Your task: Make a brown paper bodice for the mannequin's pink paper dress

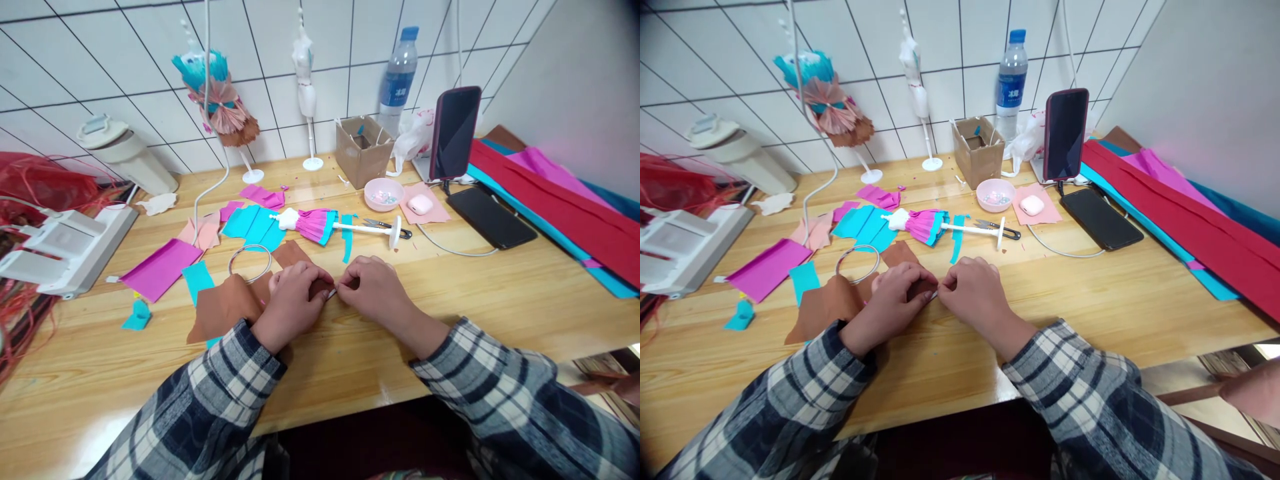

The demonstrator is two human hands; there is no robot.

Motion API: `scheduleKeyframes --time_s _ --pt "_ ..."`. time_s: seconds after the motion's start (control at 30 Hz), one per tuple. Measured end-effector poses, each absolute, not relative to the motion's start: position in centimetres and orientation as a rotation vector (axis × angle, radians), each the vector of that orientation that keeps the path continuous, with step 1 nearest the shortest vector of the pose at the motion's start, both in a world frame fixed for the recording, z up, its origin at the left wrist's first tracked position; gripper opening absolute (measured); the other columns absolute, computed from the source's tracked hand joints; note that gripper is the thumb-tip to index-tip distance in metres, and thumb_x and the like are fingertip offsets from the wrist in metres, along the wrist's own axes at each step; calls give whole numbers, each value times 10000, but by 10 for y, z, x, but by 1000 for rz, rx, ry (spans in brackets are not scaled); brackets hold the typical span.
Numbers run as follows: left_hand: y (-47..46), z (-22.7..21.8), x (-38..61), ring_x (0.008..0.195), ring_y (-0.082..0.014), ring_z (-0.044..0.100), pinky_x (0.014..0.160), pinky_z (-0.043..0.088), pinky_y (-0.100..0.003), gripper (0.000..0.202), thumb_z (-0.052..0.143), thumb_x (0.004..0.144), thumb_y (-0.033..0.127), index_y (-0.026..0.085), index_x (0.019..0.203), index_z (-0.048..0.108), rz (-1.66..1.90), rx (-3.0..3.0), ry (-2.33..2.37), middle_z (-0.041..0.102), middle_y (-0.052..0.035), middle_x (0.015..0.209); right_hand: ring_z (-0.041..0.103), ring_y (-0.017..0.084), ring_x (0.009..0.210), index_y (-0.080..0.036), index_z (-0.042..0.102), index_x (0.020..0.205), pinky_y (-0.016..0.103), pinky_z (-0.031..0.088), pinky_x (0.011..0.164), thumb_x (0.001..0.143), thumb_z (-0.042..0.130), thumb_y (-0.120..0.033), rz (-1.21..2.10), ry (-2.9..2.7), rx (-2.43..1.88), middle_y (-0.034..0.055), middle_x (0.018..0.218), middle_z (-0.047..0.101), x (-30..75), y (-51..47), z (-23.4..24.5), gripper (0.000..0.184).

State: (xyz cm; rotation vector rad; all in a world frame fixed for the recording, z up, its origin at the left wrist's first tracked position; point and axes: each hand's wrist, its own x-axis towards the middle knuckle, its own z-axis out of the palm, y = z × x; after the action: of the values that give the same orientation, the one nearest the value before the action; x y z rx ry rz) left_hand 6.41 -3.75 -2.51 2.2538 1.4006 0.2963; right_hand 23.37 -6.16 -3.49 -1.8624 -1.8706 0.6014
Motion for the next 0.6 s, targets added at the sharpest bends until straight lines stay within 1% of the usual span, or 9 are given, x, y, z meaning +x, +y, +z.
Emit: scheduleKeyframes --time_s 0.13,0.27,0.4,0.6 --pt "-37 -25 64 1066 -260 541 931 321 -496 168 580 828 252 291 969 665 298 2247 1397 637 -17 1050 518 191 796 -222 669 617 334 340 721 734 627 -239 587 -1866 -1850 9 757 641 234 -63 -35 125" --pt "-36 -26 65 1042 -249 543 915 321 -479 140 565 858 304 288 946 673 308 2230 1399 638 -17 1023 520 192 797 -222 668 610 334 347 725 730 632 -242 585 -1869 -1843 10 750 637 234 -64 -35 127" --pt "-38 -28 67 1037 -254 541 911 303 -488 118 606 831 324 290 922 672 336 2238 1452 641 -9 1012 517 192 799 -217 669 619 336 349 727 740 631 -248 579 -1874 -1851 16 762 636 234 -65 -35 130" --pt "-41 -30 70 1016 -255 550 902 304 -474 106 622 805 310 288 902 660 379 2240 1498 639 1 985 517 194 811 -219 680 638 339 349 739 747 636 -251 584 -1902 -1838 23 781 630 235 -63 -34 122"
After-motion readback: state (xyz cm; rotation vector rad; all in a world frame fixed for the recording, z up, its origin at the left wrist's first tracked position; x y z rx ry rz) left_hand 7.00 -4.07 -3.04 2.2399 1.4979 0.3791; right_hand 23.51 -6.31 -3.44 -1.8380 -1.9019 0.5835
